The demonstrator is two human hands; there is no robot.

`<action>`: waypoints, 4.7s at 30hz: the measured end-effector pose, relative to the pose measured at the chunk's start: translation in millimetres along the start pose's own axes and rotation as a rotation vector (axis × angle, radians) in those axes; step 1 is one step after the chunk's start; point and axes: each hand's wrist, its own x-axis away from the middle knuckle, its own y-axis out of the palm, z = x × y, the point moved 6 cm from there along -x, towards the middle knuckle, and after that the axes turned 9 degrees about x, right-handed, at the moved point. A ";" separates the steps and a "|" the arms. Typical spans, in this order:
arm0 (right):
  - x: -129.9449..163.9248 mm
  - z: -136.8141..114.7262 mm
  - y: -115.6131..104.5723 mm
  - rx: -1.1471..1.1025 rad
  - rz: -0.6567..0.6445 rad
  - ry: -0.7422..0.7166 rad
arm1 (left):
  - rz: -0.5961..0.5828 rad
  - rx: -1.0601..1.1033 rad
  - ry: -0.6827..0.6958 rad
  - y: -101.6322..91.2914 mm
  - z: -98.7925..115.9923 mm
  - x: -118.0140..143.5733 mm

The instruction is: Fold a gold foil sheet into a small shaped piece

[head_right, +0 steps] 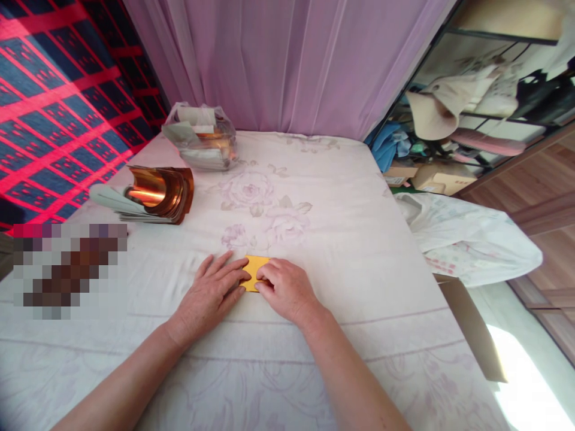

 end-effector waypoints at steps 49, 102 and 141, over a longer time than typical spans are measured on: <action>15.8 4.3 2.0 0.046 0.090 0.088 | 0.119 0.043 -0.023 -3.7 -4.0 -9.9; 86.0 -21.6 0.4 0.373 0.108 0.277 | 0.072 0.020 -0.022 -1.7 -0.7 -6.8; 39.5 14.4 -9.4 0.124 0.140 0.103 | 0.044 0.019 0.054 -5.1 -5.9 -3.4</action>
